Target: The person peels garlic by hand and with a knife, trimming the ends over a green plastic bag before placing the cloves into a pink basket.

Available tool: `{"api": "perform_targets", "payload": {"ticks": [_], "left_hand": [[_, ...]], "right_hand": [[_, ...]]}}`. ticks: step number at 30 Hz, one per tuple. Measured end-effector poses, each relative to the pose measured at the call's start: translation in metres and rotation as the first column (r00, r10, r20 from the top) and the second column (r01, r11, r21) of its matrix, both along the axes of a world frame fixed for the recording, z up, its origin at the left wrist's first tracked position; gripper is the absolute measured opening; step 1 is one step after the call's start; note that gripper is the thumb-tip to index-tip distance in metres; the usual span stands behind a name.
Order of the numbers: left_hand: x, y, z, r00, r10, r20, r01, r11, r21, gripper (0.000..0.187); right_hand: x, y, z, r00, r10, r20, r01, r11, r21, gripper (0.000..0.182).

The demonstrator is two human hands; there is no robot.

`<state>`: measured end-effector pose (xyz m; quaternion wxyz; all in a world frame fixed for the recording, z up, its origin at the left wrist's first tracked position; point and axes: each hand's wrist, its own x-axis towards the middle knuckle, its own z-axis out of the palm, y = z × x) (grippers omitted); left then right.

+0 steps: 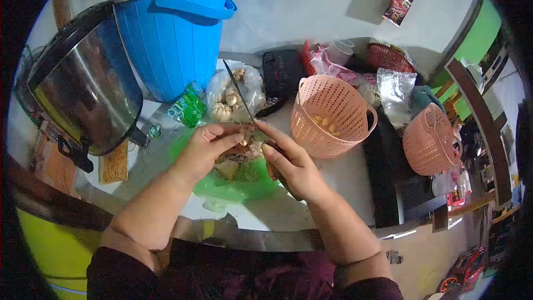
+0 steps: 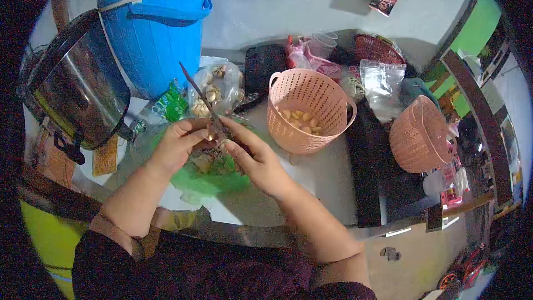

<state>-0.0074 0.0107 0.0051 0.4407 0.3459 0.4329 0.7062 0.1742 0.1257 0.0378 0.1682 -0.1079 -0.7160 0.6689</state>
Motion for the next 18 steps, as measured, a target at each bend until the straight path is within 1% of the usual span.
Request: {"api": "perform_targets", "payload": {"ticks": [3,5,6,7,9,11,14,15,16,18], "left_hand": [[-0.001,-0.0001,0.0007,0.998,-0.041,0.047,0.041,0.999,-0.003,0.019],[-0.0015,-0.0006,0.0015,0.994,-0.071,0.079,0.071,0.997,-0.002,0.019],[-0.0021,-0.0011,0.0013,0.992,-0.086,0.096,0.086,0.996,0.006,0.02],[-0.0028,-0.0014,0.0009,0.989,-0.1,0.112,0.099,0.995,0.013,0.02],[-0.004,-0.0013,0.0002,0.988,-0.098,0.117,0.099,0.995,0.0,0.019],[-0.0048,-0.0017,-0.0016,0.988,-0.096,0.124,0.099,0.995,-0.015,0.018],[-0.0087,-0.0005,-0.0053,0.991,-0.131,0.034,0.132,0.991,-0.034,0.017],[-0.0089,-0.0006,-0.0056,0.99,-0.134,0.054,0.136,0.99,-0.032,0.017],[-0.0092,-0.0005,-0.0055,0.988,-0.137,0.072,0.14,0.99,-0.03,0.017],[-0.01,-0.0002,-0.0056,0.985,-0.129,0.116,0.132,0.991,-0.021,0.018]], "right_hand": [[-0.0007,0.0021,-0.0045,0.999,-0.026,-0.02,0.027,0.999,0.041,0.049],[-0.0011,0.0026,-0.0055,0.999,-0.036,-0.018,0.036,0.999,0.012,0.049],[0.001,0.0031,0.0002,0.999,-0.003,0.037,0.004,0.999,-0.043,0.05],[0.0007,0.0023,0.0012,1.0,-0.015,0.026,0.015,1.0,-0.024,0.05],[0.0002,0.0008,0.0013,0.999,-0.039,0.002,0.039,0.999,0.013,0.049],[-0.0013,0.0032,-0.0031,0.999,-0.047,-0.022,0.046,0.999,-0.023,0.048],[-0.0003,0.0056,-0.0004,0.997,-0.078,-0.011,0.077,0.994,-0.084,0.046],[0.0003,0.006,0.0014,0.996,-0.09,-0.001,0.09,0.99,-0.104,0.046],[-0.0014,0.0093,-0.0044,0.996,-0.086,-0.031,0.082,0.99,-0.111,0.046],[-0.0006,0.0088,-0.0004,0.997,-0.079,0.002,0.078,0.991,-0.104,0.046]]}}
